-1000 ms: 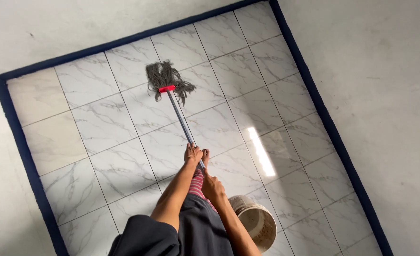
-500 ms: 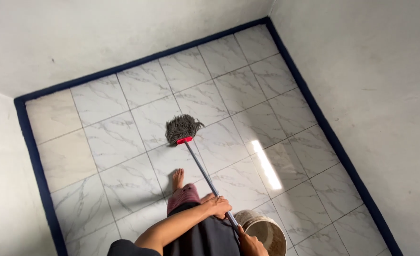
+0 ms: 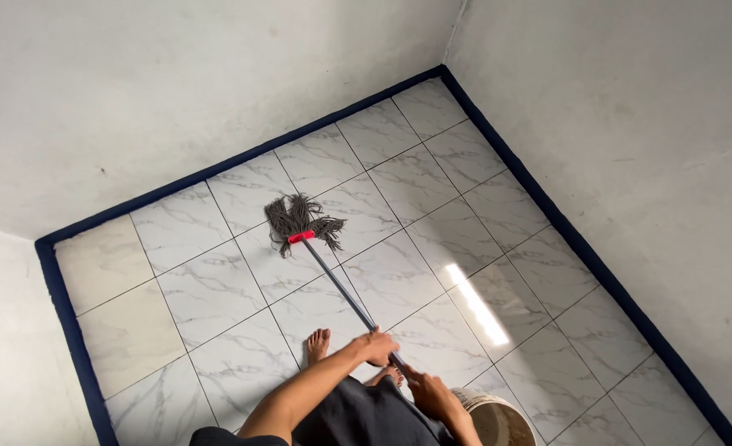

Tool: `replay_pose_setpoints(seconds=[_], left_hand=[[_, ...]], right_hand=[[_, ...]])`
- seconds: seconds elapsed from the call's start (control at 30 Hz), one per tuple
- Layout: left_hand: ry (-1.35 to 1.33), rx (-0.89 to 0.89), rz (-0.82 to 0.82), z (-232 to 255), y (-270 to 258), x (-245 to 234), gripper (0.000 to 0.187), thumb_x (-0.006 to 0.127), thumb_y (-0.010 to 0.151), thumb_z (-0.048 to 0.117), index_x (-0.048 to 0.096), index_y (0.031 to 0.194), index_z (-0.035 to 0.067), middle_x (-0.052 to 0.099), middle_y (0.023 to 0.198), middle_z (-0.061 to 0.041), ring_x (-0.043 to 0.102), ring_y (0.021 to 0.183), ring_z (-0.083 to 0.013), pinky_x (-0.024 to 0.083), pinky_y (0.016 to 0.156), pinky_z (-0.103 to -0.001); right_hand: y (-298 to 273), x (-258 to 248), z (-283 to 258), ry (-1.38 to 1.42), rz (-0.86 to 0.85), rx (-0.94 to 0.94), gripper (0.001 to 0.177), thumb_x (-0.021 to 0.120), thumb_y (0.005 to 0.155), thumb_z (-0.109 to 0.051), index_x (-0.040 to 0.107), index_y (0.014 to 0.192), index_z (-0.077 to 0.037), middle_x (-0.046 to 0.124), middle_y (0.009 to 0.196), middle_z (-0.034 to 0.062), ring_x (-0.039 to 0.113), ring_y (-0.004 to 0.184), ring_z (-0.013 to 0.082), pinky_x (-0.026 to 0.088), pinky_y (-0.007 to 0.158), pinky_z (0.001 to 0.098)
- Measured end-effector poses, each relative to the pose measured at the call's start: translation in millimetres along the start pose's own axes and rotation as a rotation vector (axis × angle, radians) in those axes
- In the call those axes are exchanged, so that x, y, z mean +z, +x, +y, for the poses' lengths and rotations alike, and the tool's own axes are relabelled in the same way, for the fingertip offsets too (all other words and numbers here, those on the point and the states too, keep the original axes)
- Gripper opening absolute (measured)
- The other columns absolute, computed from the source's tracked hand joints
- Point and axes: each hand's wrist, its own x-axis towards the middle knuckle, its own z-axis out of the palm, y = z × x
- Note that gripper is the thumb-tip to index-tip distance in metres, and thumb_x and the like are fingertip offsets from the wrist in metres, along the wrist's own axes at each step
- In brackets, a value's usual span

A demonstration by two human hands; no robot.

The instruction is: Mopping a tiled floor area using a string mop and a bucket.

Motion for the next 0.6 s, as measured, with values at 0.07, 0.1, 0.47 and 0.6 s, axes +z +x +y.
replay_pose_setpoints(seconds=[0.07,0.1,0.47,0.6], left_hand=[[0.224,0.126,-0.041,13.2,28.7,28.9,0.039,0.071,0.08,0.031,0.067,0.116,0.019,0.074,0.107,-0.015,0.069,0.106,-0.0359,0.041,0.101,-0.066],[0.223,0.129,-0.034,25.0,37.5,39.8,0.039,0.071,0.08,0.031,0.067,0.116,0.019,0.074,0.107,-0.015,0.069,0.106,-0.0359,0.041,0.101,-0.066],[-0.095,0.103,-0.12,6.7,-15.0,10.6,0.015,0.056,0.084,-0.011,0.061,0.085,0.003,0.061,0.074,-0.012,0.062,0.073,-0.0268,0.034,0.119,-0.062],[0.152,0.029,0.092,-61.7,13.2,20.0,0.027,0.056,0.077,0.003,0.074,0.096,0.005,0.071,0.101,-0.021,0.066,0.104,-0.0373,0.03,0.111,-0.072]], right_hand=[[-28.2,-0.5,5.3,-0.122,-0.051,0.09,0.066,0.035,0.095,-0.01,0.038,0.155,-0.037,0.07,0.11,0.0211,0.06,0.098,0.0548,0.039,0.076,0.0596],[-29.6,6.4,29.9,-0.128,-0.049,0.092,0.066,0.035,0.095,-0.01,0.038,0.155,-0.037,0.07,0.11,0.0211,0.06,0.098,0.0548,0.039,0.076,0.0596],[-14.7,11.3,-22.1,-0.2,-0.086,-0.002,0.03,0.039,0.106,-0.017,0.041,0.136,-0.022,0.068,0.084,0.0095,0.071,0.079,0.0292,0.045,0.068,0.0502],[63.1,18.4,-37.9,-0.198,-0.123,0.048,0.064,0.038,0.1,-0.008,0.023,0.159,-0.027,0.069,0.098,0.0207,0.069,0.095,0.047,0.047,0.073,0.0605]])
